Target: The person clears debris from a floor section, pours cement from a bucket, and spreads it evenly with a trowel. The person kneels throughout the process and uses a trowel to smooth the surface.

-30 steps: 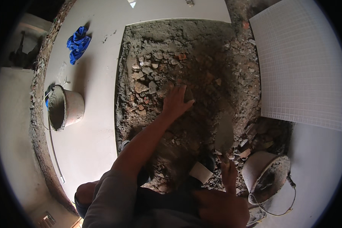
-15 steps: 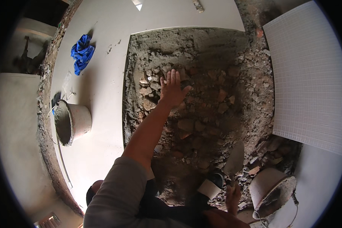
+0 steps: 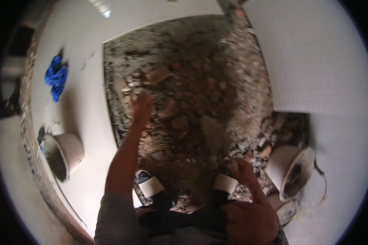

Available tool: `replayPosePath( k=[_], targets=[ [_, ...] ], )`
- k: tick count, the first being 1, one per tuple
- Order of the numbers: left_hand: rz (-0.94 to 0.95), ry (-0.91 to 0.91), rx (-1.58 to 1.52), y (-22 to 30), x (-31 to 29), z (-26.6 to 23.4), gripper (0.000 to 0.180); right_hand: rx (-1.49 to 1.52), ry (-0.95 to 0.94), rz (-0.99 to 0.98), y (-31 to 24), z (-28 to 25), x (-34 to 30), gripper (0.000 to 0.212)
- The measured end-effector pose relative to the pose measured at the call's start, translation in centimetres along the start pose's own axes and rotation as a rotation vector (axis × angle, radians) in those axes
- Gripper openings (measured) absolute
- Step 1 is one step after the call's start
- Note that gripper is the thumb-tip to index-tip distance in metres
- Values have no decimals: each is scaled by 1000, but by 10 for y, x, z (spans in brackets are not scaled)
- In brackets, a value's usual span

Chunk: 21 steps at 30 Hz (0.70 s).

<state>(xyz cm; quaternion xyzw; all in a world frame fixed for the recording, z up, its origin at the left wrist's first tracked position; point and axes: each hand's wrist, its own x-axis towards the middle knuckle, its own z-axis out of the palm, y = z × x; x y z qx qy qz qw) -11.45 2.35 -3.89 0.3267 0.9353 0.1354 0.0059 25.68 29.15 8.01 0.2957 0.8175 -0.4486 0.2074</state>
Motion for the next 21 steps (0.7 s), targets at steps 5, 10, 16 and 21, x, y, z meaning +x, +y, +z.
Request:
replayPosePath(
  k=[5, 10, 16, 21],
  targets=[
    [-81, -141, -198, -43, 19, -33, 51, -187, -280, -6, 27, 46, -43, 44],
    [188, -499, 221, -18, 64, -124, 46, -189, -17, -82, 41, 67, -56, 44],
    [341, -273, 68, 45, 50, -180, 38, 33, 1107, 220, 57, -17, -190, 29],
    [179, -657, 58, 62, -30, -169, 45, 287, 1711, 301, 90, -133, -261, 54]
  ],
)
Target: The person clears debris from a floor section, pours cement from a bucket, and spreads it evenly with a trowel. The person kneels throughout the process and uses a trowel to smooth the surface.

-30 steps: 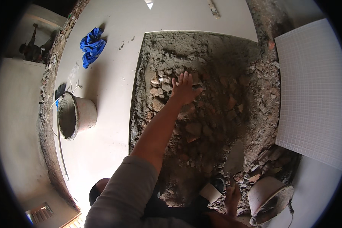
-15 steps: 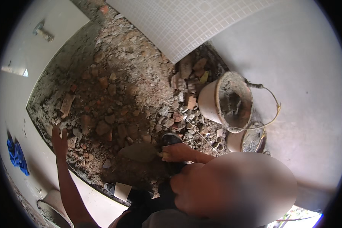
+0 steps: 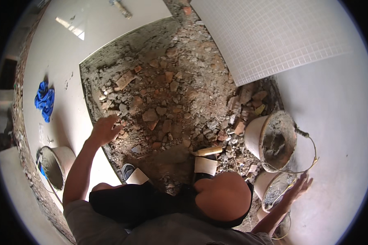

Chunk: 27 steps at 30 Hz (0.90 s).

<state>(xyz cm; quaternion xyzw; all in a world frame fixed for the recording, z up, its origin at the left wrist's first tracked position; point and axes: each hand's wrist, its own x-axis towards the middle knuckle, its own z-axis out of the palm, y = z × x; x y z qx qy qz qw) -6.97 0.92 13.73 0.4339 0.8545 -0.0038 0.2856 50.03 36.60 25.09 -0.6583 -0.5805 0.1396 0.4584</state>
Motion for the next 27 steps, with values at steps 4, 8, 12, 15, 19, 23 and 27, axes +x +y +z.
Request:
replayPosePath(
  k=[4, 8, 12, 15, 19, 23, 27],
  targets=[
    [-93, -99, -200, 5, -35, 50, 50, 378, -373, 276, -40, 66, 27, 33],
    [-260, -8, -615, 4, -63, 97, 46, 375, -593, 316, -92, 121, 18, 18],
    [-324, 68, -970, 11, -69, 143, 41, 301, -367, 234, -130, 94, -11, 17],
    [-194, 115, -982, 35, -45, 176, 39, 354, -461, 137, -167, 89, -38, 13],
    [181, 77, -1419, 107, 20, 202, 34, 284, -447, -22, -250, 49, -69, 14],
    [17, -541, -2073, 203, 81, 182, 55, 202, -561, -262, -330, 21, -92, 30],
    [-251, -574, -2750, 220, 95, 142, 64, 167, -533, -353, -374, 56, -113, 32]
  ],
)
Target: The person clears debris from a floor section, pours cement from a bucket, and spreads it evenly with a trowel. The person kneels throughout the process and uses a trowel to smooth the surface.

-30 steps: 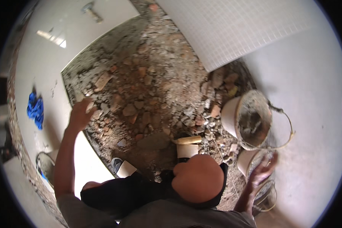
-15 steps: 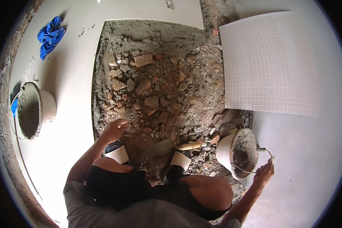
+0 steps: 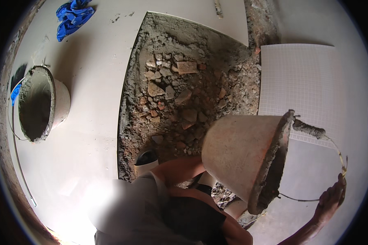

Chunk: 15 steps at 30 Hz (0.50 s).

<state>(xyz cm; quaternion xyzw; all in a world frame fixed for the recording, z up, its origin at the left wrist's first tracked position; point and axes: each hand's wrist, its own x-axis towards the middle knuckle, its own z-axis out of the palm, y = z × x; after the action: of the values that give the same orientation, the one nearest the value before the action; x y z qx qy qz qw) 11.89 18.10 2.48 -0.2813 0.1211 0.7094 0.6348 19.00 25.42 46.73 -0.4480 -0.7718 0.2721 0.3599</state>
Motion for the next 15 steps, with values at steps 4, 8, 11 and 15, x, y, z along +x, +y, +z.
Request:
replayPosePath(
  k=[4, 8, 11, 15],
  targets=[
    [408, 66, -52, 94, -73, 15, 73, 168, -240, -100, -3, 78, -5, 39],
    [894, 236, 236, 206, -201, 48, 82, 308, -258, -113, 5, 153, -23, 42],
    [1177, 432, 714, 250, -290, 83, 88, 612, -629, -55, 16, 192, -46, 50],
    [1546, 713, 1343, 275, -314, 109, 93, 677, -431, 270, 64, 278, -76, 48]
  ],
)
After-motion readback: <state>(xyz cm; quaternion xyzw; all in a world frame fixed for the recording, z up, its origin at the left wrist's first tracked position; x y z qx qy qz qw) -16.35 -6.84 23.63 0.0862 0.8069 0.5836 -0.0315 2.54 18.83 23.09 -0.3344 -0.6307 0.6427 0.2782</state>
